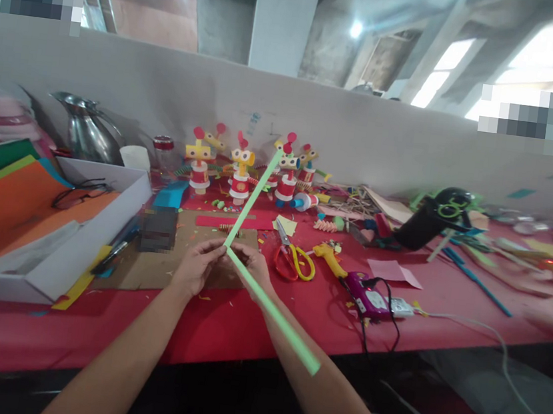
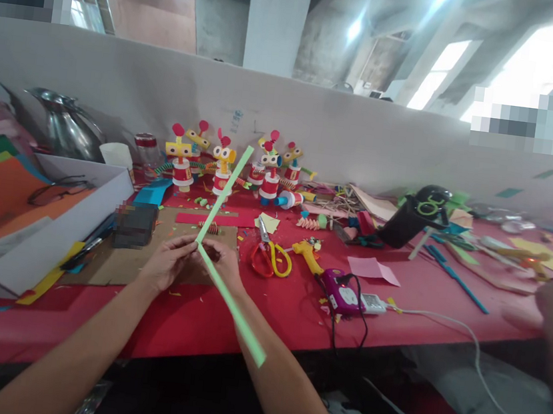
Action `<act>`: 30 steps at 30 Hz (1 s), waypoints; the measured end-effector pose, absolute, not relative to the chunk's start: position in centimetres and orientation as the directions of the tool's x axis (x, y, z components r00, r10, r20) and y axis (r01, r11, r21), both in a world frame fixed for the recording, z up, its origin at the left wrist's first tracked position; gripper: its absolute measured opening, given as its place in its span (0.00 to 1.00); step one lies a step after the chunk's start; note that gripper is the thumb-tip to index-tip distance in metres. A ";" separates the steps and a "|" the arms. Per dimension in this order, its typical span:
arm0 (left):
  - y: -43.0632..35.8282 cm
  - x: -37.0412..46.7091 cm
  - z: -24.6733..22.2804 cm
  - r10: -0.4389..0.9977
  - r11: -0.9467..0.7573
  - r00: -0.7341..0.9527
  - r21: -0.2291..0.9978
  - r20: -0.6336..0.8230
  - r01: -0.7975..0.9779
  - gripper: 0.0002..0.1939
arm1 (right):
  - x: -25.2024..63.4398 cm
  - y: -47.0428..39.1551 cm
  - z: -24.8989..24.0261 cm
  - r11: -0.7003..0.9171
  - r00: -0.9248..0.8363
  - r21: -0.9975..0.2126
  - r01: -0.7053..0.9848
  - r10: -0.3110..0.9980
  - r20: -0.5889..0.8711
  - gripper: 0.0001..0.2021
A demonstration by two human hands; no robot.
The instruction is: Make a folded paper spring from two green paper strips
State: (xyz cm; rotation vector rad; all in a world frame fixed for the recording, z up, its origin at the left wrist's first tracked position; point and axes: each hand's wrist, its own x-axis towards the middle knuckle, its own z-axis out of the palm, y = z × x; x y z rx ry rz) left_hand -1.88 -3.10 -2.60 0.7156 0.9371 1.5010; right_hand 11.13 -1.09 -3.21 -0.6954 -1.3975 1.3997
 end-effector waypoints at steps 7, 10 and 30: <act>-3.1 -1.6 -2.5 0.992 0.019 -0.095 0.839 -0.084 -0.545 0.14 | 11.1 -1.1 -3.6 0.198 -0.230 -0.962 -0.187 0.943 0.239 0.13; -3.2 -1.7 -2.3 0.988 0.037 -0.106 0.829 -0.116 -0.557 0.12 | 11.3 -1.0 -3.8 0.198 -0.203 -0.969 -0.150 0.953 0.226 0.13; -3.1 -1.7 -2.5 0.977 0.015 -0.178 0.871 -0.118 -0.491 0.14 | 11.4 -0.8 -3.8 0.092 -0.157 -0.978 -0.185 0.980 0.122 0.12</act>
